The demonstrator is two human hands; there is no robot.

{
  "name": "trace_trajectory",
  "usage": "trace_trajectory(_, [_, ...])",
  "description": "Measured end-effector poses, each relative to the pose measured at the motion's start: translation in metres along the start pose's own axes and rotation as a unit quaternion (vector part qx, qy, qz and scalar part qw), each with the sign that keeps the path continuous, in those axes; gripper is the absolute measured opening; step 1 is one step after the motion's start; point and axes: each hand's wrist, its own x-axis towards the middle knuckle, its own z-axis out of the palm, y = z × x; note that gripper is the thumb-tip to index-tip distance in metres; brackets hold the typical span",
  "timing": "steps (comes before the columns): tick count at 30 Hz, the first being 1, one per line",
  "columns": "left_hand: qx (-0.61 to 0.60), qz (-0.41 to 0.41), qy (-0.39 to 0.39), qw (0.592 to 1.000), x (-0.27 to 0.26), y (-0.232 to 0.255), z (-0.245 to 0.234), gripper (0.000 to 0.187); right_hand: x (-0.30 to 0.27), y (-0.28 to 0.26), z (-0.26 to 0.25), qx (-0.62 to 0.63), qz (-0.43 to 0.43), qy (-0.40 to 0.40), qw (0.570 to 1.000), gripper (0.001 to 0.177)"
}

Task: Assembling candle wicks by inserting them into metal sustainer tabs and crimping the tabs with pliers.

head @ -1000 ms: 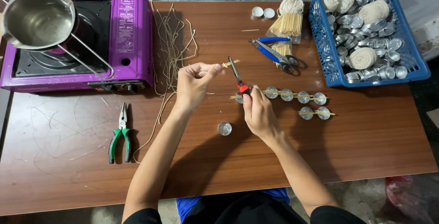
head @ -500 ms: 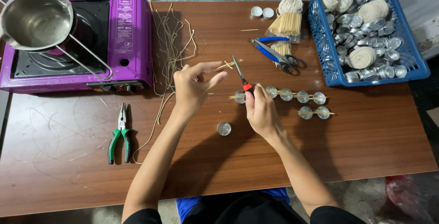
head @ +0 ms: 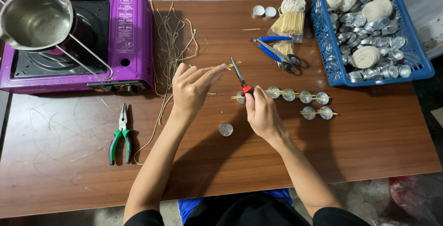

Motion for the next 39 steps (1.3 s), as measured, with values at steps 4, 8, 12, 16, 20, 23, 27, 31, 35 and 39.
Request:
trace_trajectory(4, [-0.016,-0.037,0.004,0.999,-0.001,0.000,0.004,0.016,0.001,-0.005,-0.001,0.007,0.004,-0.006,1.000,0.027])
trace_trajectory(8, [-0.069,-0.092,-0.006,0.993,-0.004,-0.001,0.009,0.015,0.002,-0.007,-0.001,0.011,0.009,-0.007,1.000,0.027])
trace_trajectory(12, [-0.094,-0.183,-0.007,0.979,-0.007,-0.001,0.017,0.018,-0.001,-0.002,0.001,-0.011,0.008,-0.005,1.000,0.029])
trace_trajectory(16, [-0.128,-0.269,-0.024,0.954,-0.013,-0.002,0.024,0.022,0.000,-0.001,0.001,0.002,0.010,-0.004,1.000,0.028])
trace_trajectory(20, [-0.139,-0.299,-0.032,0.943,-0.016,-0.004,0.026,0.020,0.000,-0.003,0.000,0.011,0.008,-0.003,1.000,0.028])
trace_trajectory(23, [-0.143,-0.305,-0.024,0.941,-0.019,-0.004,0.030,0.021,0.002,-0.006,-0.002,0.013,0.010,-0.004,1.000,0.029])
trace_trajectory(27, [-0.127,-0.311,-0.014,0.942,-0.022,-0.005,0.038,0.020,0.002,-0.008,-0.001,0.003,0.006,-0.008,1.000,0.031])
trace_trajectory(31, [-0.146,-0.312,-0.003,0.939,-0.026,-0.007,0.040,0.020,0.009,-0.020,-0.003,0.000,0.005,-0.007,1.000,0.031])
trace_trajectory(35, [-0.160,-0.307,0.006,0.938,-0.026,-0.008,0.040,0.020,0.010,-0.023,-0.003,-0.009,0.007,-0.010,1.000,0.032])
trace_trajectory(39, [-0.161,-0.277,0.026,0.947,-0.020,-0.007,0.035,0.020,0.003,-0.014,-0.004,-0.006,0.023,-0.035,0.999,0.031])
